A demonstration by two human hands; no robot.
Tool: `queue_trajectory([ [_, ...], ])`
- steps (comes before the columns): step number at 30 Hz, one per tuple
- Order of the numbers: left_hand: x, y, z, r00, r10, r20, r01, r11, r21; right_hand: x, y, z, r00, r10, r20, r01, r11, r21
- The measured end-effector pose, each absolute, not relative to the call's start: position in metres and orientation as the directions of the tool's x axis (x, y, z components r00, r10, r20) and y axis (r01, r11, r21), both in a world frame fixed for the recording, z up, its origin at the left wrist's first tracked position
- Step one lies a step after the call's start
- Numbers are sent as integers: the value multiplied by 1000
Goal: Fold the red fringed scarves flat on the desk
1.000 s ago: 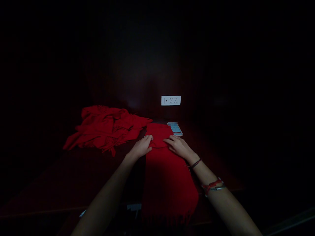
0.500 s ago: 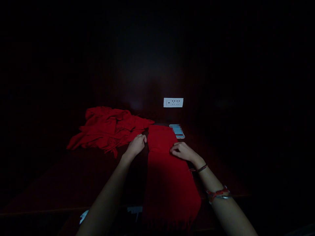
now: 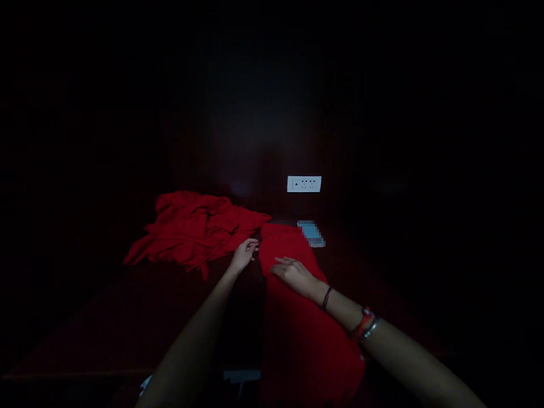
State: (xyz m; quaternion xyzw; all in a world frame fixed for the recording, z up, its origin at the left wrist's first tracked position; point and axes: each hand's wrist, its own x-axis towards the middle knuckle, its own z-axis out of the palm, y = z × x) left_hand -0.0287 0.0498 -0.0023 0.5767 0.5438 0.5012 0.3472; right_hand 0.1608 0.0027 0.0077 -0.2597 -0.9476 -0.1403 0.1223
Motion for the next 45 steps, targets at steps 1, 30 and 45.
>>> queue_trajectory([
  [1, -28, 49, 0, -71, 977, 199, 275, -173, 946, 167, -1, 7, -844, 440, 306, 505, 844, 182],
  [30, -32, 33, 12, 343, 938, 52, 109, -95, 989, 199, -28, 17, -867, 161, 472, 303, 922, 242],
  [45, -55, 45, 22, 570, 813, -114, 306, -81, 948, 189, -37, 26, -922, 190, 338, 308, 889, 339],
])
